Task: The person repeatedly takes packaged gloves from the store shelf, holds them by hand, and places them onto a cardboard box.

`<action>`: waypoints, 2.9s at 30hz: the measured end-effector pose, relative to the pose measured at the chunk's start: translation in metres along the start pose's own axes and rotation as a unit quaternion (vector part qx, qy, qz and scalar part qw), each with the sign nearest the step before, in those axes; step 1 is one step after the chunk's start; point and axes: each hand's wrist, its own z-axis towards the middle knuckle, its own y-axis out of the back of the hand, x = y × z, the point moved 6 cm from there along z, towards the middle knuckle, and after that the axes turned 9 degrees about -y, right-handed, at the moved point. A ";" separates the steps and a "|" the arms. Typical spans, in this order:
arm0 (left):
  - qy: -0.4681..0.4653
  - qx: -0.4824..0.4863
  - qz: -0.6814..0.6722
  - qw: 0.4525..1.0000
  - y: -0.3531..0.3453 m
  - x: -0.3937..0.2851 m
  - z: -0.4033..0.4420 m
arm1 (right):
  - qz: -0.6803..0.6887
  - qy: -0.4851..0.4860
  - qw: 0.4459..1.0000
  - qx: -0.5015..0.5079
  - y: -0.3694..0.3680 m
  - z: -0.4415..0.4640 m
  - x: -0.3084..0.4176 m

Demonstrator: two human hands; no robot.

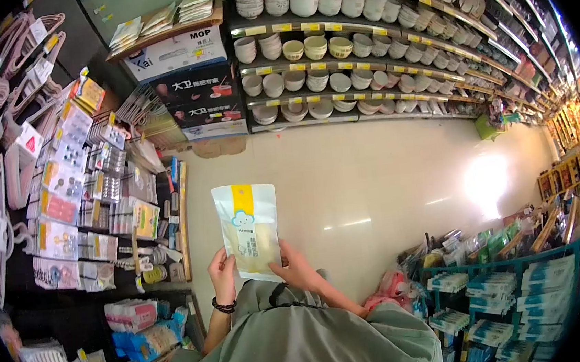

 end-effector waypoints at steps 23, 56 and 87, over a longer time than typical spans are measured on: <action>-0.183 -0.122 0.045 0.974 0.002 -0.109 0.326 | 0.080 0.032 0.986 0.145 0.018 0.307 0.206; -0.268 -0.158 0.176 0.934 0.159 -0.340 0.962 | 0.212 0.305 0.902 0.219 -0.105 0.791 0.651; -0.301 -0.181 0.270 0.897 0.193 -0.323 1.030 | 0.095 0.276 0.900 0.324 -0.110 0.799 0.638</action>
